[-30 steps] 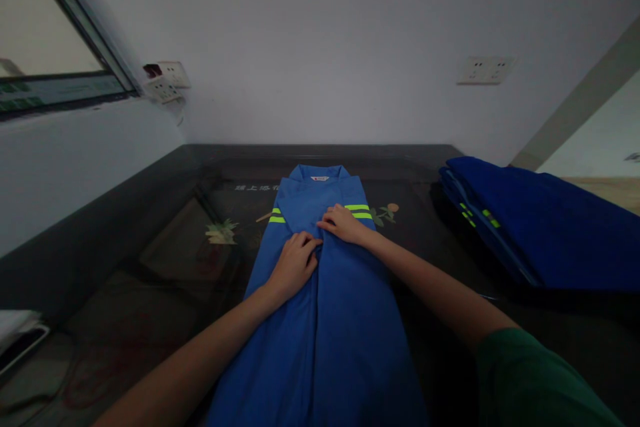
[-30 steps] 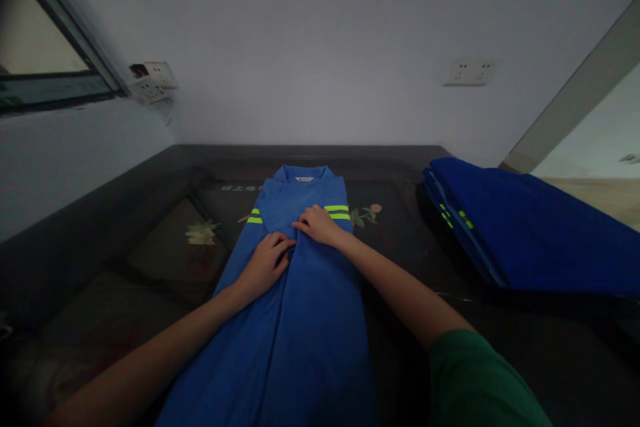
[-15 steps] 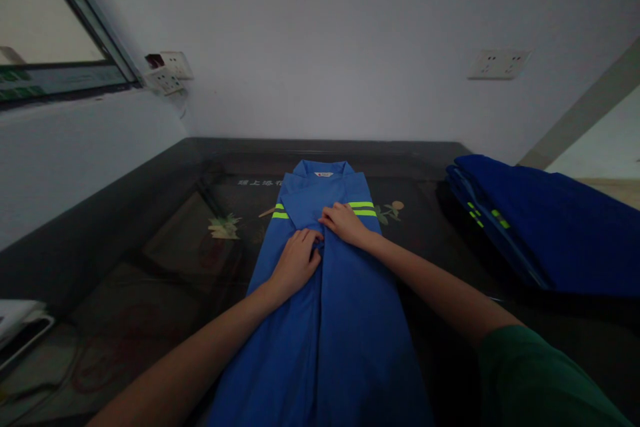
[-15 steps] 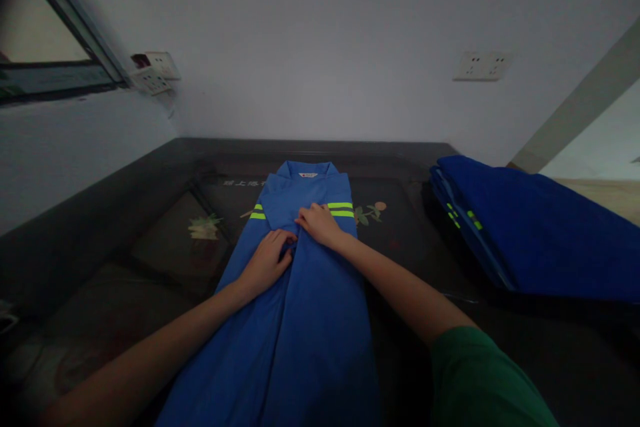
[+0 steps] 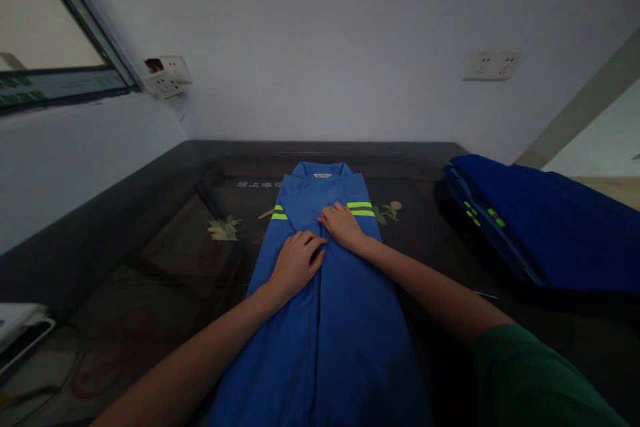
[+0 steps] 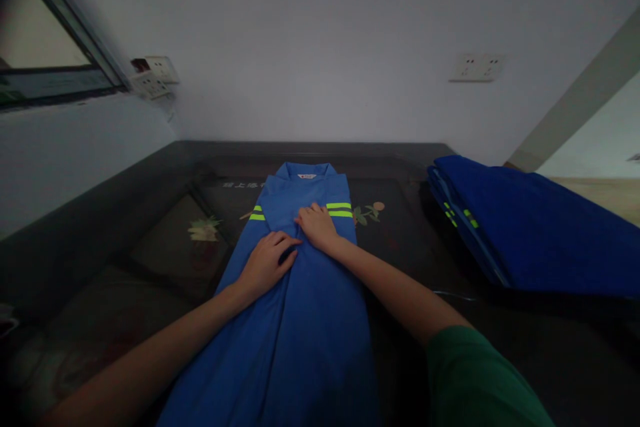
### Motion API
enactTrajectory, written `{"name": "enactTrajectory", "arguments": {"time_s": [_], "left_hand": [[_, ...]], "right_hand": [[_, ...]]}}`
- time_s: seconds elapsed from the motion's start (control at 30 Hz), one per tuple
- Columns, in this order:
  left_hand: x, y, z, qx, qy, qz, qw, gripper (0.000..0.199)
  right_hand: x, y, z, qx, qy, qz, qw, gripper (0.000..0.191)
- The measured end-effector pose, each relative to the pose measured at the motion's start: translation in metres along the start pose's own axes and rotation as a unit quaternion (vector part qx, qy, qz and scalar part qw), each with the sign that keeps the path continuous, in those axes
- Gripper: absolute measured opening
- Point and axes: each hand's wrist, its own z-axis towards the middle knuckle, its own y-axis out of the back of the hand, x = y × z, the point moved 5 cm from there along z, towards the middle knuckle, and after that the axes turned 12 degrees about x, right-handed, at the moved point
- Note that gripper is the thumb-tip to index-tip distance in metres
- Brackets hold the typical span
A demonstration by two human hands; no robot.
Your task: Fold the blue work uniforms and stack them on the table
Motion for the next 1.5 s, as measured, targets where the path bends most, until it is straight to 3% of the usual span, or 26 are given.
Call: {"name": "enactTrajectory", "arguments": {"time_s": [0.17,0.3,0.53,0.77,0.9,1.03,1.1,1.2,1.27,1.33,1.4,1.43,1.5], "left_hand": [[-0.003,0.002,-0.002,-0.032,-0.038,-0.006,0.999,0.022],[-0.009,0.001,-0.003,-0.026,-0.073,-0.006,0.997,0.027],[-0.017,-0.005,-0.002,0.052,-0.059,0.071,0.994,0.033],[-0.022,-0.009,-0.006,0.109,-0.030,0.089,0.990,0.045],[-0.021,-0.017,-0.014,0.113,-0.038,0.074,0.990,0.051],[-0.019,-0.023,-0.023,0.125,-0.044,0.083,0.988,0.055],[-0.022,-0.017,-0.027,0.106,-0.036,0.092,0.989,0.055],[-0.040,0.010,-0.042,0.031,-0.026,0.081,0.996,0.055],[-0.057,0.033,-0.068,-0.004,-0.028,0.013,1.000,0.047],[-0.072,0.051,-0.109,-0.008,-0.022,-0.108,0.994,0.037],[-0.078,0.056,-0.163,0.024,0.021,-0.257,0.966,0.034],[-0.077,0.048,-0.194,0.070,0.059,-0.337,0.937,0.035],[-0.075,0.014,-0.256,0.236,0.123,-0.468,0.843,0.046]], "right_hand": [[-0.001,0.011,-0.007,-0.036,0.025,0.052,0.998,0.022],[-0.001,0.017,-0.017,-0.084,0.056,0.128,0.987,0.024],[-0.006,-0.007,-0.010,0.003,0.040,0.093,0.995,0.048],[-0.006,-0.013,-0.010,0.029,0.042,0.058,0.997,0.051],[-0.006,-0.008,-0.013,0.002,0.044,0.075,0.996,0.049],[-0.004,0.008,-0.029,-0.078,0.035,0.133,0.987,0.045],[0.001,0.020,-0.048,-0.121,0.034,0.174,0.977,0.042],[0.014,0.041,-0.093,-0.148,0.062,0.243,0.957,0.037],[0.024,0.058,-0.137,-0.120,0.092,0.295,0.944,0.027],[0.032,0.073,-0.191,-0.062,0.091,0.367,0.924,0.019],[0.039,0.079,-0.252,0.035,0.049,0.439,0.896,0.021],[0.044,0.076,-0.284,0.114,0.025,0.476,0.872,0.027],[0.056,0.056,-0.347,0.268,-0.009,0.534,0.802,0.036]]}}
